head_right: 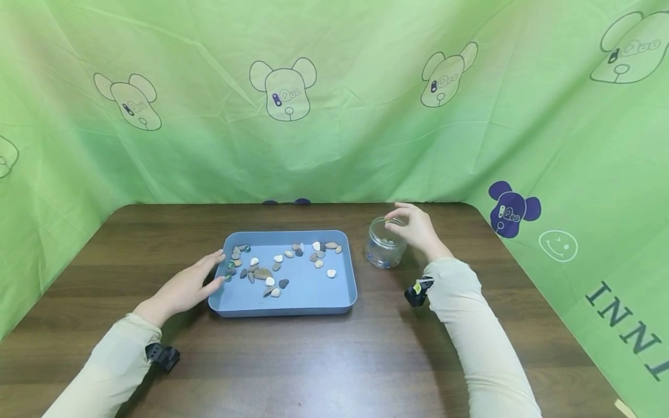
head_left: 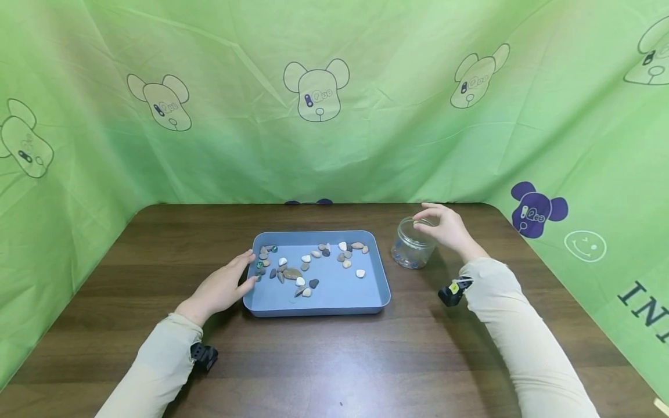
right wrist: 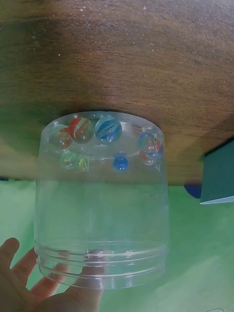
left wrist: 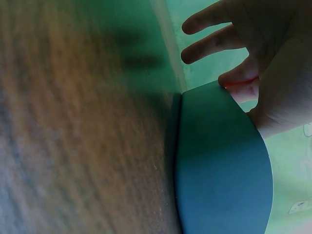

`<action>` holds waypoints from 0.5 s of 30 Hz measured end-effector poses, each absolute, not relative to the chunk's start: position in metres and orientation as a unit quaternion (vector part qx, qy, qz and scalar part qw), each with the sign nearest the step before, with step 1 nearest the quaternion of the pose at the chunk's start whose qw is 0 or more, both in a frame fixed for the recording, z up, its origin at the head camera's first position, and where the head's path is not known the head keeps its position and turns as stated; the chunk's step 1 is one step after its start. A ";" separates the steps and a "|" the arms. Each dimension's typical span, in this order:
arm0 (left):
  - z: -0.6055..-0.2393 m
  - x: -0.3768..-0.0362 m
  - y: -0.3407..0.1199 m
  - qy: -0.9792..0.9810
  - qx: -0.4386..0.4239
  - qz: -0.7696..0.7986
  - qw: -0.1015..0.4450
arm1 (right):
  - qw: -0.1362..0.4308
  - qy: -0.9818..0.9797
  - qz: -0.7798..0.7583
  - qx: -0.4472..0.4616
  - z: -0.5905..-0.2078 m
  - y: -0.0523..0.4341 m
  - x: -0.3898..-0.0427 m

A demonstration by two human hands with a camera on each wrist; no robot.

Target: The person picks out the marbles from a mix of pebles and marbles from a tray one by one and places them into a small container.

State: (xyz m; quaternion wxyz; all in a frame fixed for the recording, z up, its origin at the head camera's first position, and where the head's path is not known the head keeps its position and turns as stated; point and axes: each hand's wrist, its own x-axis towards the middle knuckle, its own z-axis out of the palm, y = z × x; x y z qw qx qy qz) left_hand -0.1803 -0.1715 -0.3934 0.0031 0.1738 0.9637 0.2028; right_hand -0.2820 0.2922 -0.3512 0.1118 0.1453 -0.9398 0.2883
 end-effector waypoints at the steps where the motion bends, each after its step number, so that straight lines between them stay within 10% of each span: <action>1: -0.393 -0.180 -0.171 0.964 0.174 0.204 0.003 | 0.109 -0.941 0.288 0.143 -0.351 0.292 -0.282; 15: -0.393 -0.179 -0.171 0.963 0.173 0.205 0.001 | 0.111 -0.934 0.307 0.143 -0.342 0.286 -0.280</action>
